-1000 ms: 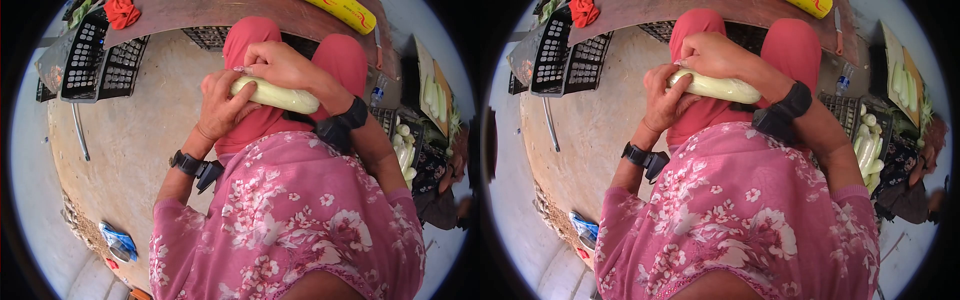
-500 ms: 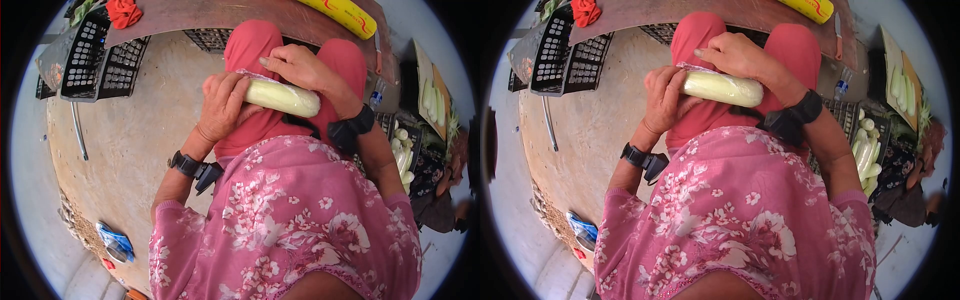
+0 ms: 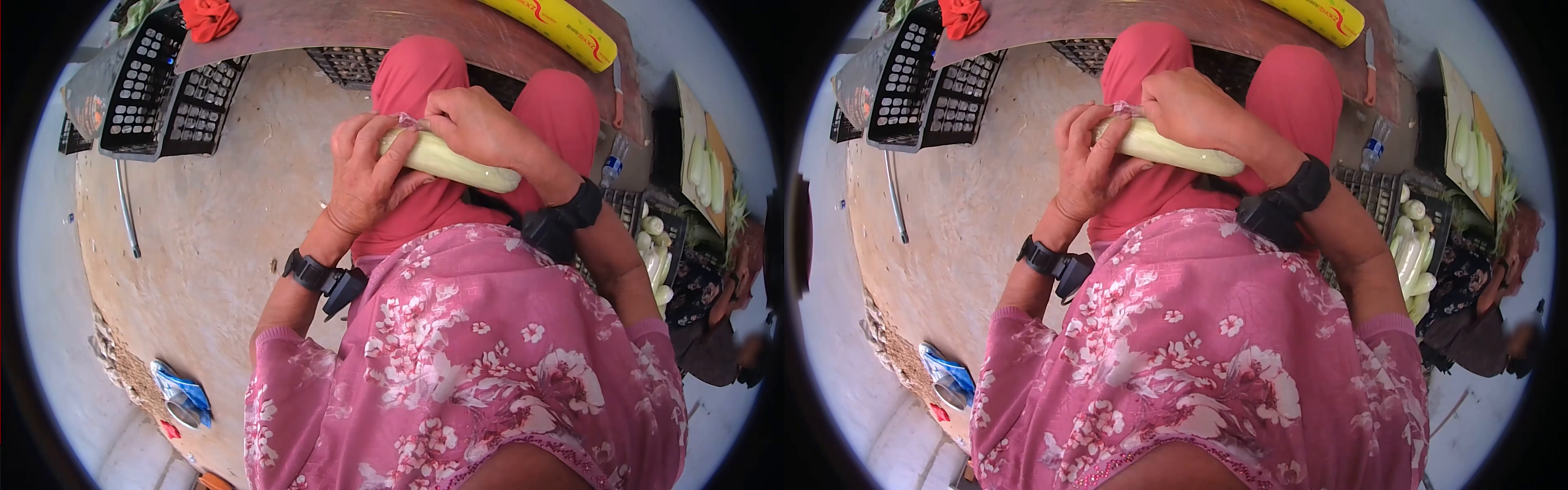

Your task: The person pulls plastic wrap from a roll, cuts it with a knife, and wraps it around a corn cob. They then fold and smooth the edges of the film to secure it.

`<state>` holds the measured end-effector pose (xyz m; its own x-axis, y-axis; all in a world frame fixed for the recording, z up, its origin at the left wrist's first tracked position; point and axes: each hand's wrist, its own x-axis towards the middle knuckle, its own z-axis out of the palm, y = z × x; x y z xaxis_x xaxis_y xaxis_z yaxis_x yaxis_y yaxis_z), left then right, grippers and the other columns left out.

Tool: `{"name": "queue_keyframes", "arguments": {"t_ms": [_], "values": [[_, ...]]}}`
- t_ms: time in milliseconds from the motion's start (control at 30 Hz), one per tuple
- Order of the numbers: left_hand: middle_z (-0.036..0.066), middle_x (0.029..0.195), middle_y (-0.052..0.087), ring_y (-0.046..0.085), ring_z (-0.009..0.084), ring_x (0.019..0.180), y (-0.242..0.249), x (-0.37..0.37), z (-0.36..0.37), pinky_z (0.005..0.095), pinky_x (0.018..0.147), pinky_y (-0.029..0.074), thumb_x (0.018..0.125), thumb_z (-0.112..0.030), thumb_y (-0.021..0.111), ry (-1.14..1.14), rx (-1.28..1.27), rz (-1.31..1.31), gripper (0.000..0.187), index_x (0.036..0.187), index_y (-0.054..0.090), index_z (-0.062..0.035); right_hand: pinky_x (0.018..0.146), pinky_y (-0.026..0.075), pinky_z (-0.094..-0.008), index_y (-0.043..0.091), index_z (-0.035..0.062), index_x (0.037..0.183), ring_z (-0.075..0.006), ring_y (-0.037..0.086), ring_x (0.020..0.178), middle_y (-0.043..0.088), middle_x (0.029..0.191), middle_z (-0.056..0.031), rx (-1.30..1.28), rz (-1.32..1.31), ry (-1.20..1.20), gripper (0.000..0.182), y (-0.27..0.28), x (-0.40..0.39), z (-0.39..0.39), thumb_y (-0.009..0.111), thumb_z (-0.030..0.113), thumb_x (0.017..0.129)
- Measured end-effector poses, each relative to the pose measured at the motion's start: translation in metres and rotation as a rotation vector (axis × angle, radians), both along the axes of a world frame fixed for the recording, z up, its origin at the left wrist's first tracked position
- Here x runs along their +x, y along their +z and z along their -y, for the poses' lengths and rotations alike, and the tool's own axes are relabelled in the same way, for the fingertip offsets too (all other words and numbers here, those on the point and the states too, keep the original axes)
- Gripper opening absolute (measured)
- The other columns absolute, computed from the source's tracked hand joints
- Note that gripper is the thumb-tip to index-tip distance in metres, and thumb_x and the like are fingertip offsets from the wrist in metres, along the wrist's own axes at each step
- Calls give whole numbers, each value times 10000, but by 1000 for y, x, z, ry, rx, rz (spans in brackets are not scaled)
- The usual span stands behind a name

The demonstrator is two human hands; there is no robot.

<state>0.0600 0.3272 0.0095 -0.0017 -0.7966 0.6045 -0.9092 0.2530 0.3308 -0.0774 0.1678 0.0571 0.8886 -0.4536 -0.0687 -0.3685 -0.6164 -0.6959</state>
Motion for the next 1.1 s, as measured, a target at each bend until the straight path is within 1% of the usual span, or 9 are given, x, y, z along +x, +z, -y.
{"name": "queue_keyframes", "arguments": {"t_ms": [200, 300, 400, 600, 700, 800, 900, 1000, 1100], "values": [[154, 1226, 552, 491, 369, 1138, 7, 5, 2, 461, 983, 403, 809, -342, 764, -58, 73, -152, 540, 1221, 595, -37, 725, 505, -493, 618, -19, 877, -418, 657, 810, 665, 832, -223, -88, 211, -61, 163, -5, 0, -5, 556, 129, 902], [149, 1185, 580, 511, 351, 1118, 11, 8, 3, 436, 971, 415, 866, -234, 717, -68, 83, -223, 384, 1175, 635, -22, 720, 508, -489, 597, -21, 895, -418, 658, 822, 662, 840, -223, -23, 218, -124, 167, -3, 1, -8, 562, 141, 916], [146, 1150, 606, 545, 313, 1077, 12, 5, 5, 394, 926, 449, 900, -130, 665, -14, 68, -309, 259, 1129, 666, -10, 712, 517, -466, 588, -16, 898, -407, 662, 814, 658, 827, -219, -1, 182, -175, 152, -2, 3, -10, 572, 134, 922], [136, 1185, 607, 576, 236, 1037, 18, 4, 6, 322, 858, 490, 945, -68, 589, 78, 128, -519, 204, 1107, 683, 12, 692, 524, -427, 575, -4, 918, -387, 671, 807, 660, 823, -208, 59, 233, -190, 130, -5, 4, -10, 589, 124, 926], [116, 1251, 586, 568, 198, 1061, 10, 9, 5, 303, 876, 487, 953, -66, 577, 73, 173, -760, 238, 1164, 666, -1, 691, 522, -421, 572, -3, 925, -375, 673, 797, 662, 824, -201, 70, 223, -171, 138, -1, 5, -10, 595, 133, 928], [131, 1337, 527, 561, 189, 1112, 8, 12, 5, 304, 925, 478, 950, -77, 589, 97, 224, -895, 374, 1315, 562, 0, 688, 521, -411, 573, 0, 923, -345, 683, 782, 666, 820, -187, 83, 213, -153, 143, 1, 8, -10, 600, 140, 930], [168, 1383, 474, 550, 199, 1165, 12, 9, 6, 319, 967, 468, 928, -87, 625, 159, 299, -1188, 554, 1428, 413, 24, 683, 518, -388, 575, -5, 933, -284, 690, 766, 666, 817, -179, 140, 247, -137, 170, -5, 9, -8, 601, 163, 946], [193, 1378, 471, 547, 202, 1182, 28, 5, 7, 330, 981, 469, 909, -88, 654, 167, 322, -1417, 643, 1450, 339, 62, 628, 506, -371, 599, -20, 879, -237, 673, 688, 645, 733, -167, 161, 283, -138, 267, -5, 15, -7, 615, 236, 954], [174, 1349, 508, 568, 195, 1149, 25, 7, 8, 324, 976, 473, 891, -74, 680, 142, 330, -1570, 630, 1430, 381, 58, 564, 480, -367, 610, -39, 770, -223, 640, 602, 616, 645, -163, 217, 97, -113, 419, 2, 24, 0, 649, 346, 933]]}}
